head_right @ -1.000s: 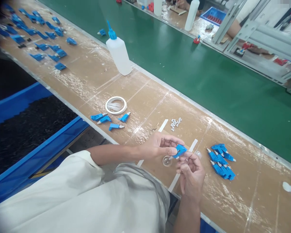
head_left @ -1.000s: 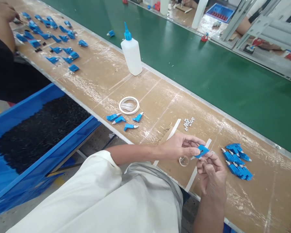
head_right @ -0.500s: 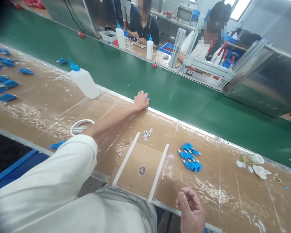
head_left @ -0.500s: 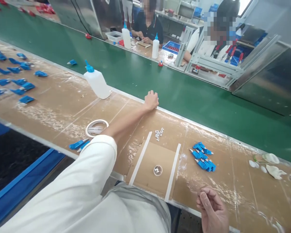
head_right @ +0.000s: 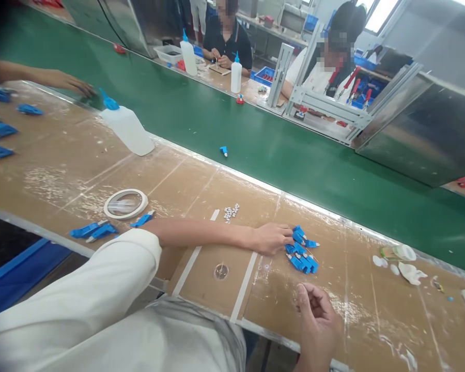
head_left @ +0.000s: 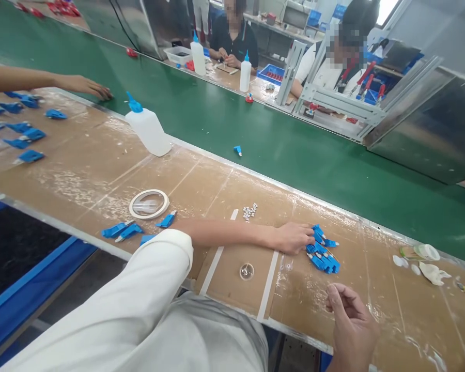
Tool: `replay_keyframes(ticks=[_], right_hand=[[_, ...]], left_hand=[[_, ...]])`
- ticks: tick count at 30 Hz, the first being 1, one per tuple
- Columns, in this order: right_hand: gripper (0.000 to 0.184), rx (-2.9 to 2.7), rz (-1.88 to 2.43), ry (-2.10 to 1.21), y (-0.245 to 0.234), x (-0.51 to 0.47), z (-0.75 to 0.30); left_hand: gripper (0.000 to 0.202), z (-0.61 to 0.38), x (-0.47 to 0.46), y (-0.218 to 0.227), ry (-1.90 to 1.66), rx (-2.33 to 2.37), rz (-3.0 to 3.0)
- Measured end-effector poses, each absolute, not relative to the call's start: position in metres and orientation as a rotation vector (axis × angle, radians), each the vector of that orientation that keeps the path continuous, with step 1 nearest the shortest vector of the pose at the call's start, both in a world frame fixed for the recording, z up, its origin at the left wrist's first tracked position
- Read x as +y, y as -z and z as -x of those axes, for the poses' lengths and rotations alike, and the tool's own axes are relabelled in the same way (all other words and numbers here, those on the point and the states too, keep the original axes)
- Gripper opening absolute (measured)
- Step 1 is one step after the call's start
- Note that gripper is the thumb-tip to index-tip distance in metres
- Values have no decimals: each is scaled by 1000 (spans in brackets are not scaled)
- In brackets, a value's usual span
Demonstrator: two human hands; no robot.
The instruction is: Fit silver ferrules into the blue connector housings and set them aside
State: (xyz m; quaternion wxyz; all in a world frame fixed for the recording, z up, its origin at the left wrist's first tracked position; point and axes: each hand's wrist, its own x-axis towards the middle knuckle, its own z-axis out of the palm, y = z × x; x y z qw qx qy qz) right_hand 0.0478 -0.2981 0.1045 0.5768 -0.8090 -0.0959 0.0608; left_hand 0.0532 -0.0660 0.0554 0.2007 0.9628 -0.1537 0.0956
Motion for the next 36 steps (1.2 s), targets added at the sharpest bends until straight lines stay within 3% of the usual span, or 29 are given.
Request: replay_keyframes(ticks=[8, 16, 19, 26, 36], right_hand=[[44, -236, 1867, -168, -87, -316, -58], [36, -592, 1762, -288, -113, -277, -40], [38, -662, 1682, -402, -113, -264, -36], [41, -650, 1590, -468, -109, -253, -34], [38, -588, 1552, -618, -112, -245, -27]], left_hand=[[18, -34, -63, -73, -243, -249, -2562], [23, 24, -60, -112, 432, 114, -942], [23, 40, -60, -114, 509, 160, -667], [14, 51, -58, -111, 502, 209, -529], [20, 67, -60, -121, 365, 183, -803]])
